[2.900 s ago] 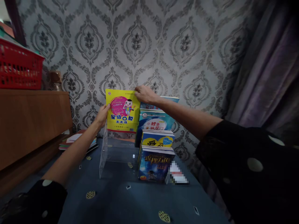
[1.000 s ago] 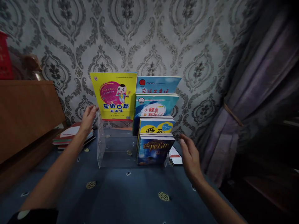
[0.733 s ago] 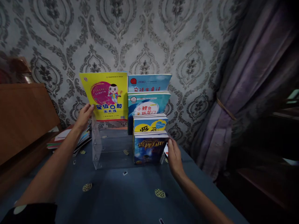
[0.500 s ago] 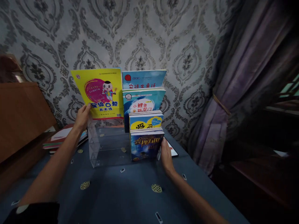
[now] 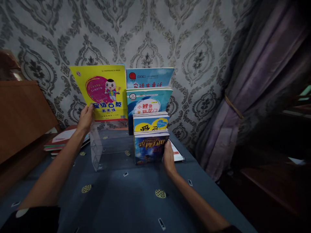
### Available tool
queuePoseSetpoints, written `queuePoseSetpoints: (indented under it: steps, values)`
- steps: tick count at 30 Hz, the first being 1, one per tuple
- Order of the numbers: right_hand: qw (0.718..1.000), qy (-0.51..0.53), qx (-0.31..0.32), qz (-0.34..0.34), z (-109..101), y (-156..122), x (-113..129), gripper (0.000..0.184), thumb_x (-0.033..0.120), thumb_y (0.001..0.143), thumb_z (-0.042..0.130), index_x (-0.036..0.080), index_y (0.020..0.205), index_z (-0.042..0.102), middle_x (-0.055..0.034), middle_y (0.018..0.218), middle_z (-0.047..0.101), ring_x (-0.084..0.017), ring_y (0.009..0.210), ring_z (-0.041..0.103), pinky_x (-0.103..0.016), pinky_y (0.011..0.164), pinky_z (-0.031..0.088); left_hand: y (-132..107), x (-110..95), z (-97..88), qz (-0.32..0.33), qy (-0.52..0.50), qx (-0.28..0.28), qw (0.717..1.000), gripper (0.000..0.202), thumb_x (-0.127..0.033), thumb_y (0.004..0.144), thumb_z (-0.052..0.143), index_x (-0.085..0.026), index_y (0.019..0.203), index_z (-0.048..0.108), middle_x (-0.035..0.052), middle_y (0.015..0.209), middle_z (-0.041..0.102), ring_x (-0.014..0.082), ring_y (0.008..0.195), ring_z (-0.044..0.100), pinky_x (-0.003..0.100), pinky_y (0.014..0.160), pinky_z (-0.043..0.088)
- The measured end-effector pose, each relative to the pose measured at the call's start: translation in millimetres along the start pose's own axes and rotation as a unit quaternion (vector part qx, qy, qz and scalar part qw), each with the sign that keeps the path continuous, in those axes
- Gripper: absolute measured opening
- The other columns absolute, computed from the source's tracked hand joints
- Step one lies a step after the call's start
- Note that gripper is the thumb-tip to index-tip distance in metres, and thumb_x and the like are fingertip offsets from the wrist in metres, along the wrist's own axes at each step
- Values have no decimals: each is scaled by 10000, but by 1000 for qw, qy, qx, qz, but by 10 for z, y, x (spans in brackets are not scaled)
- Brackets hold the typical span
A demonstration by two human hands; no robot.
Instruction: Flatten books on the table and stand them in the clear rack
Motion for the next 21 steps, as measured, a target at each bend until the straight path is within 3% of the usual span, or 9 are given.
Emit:
queuePoseSetpoints:
  steps: [10,13,15,18,20,21]
  values:
    - [998,-56,11,3,-2,-4,55,863,811,894,297,179,1422,555,-114,1462,563,-269,1443,397,-460,1216,269,21,34,-16,-27,11,-5,1000,554,-686,764,685,-175,977,683,73,1062,754,279,1171,646,378,983,539]
    - [998,-58,19,-3,-8,-8,121,858,808,892,302,163,1380,592,-130,1402,607,-293,1404,439,-475,1193,302,14,-24,1,-20,0,23,1000,548,-680,776,679,-177,995,690,79,1147,744,285,1207,630,374,985,530]
    - [998,-63,28,-10,-27,-15,171,849,809,890,310,158,1338,621,-134,1349,639,-308,1350,488,-488,1167,332,20,-34,-33,-24,-3,61,998,541,-658,856,603,-174,1087,679,91,1237,714,276,1215,629,365,973,522]
    - [996,-87,34,-13,-106,-31,219,804,789,898,350,155,1296,645,-131,1316,654,-313,1288,533,-489,1140,360,42,64,-329,-63,72,75,992,586,-628,996,351,-169,1268,594,124,1333,661,262,1202,640,371,917,523]
    - [995,-97,31,-5,-187,-64,233,747,751,916,376,175,1315,633,-124,1355,634,-308,1302,531,-488,1145,355,37,163,-717,-90,215,38,972,636,-621,1021,198,-183,1318,550,140,1341,655,252,1188,651,376,887,536]
    - [995,-97,31,2,-225,-95,235,724,735,924,384,184,1326,625,-125,1371,626,-305,1304,536,-490,1144,359,15,210,-936,-102,312,19,945,658,-617,1017,147,-191,1313,551,140,1323,665,247,1176,659,377,883,543]
Point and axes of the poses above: each hand's wrist, its own y-axis towards the middle knuckle, its own z-axis out of the palm, x = y × z, the point moved 7 cm from there along y, towards the middle knuckle
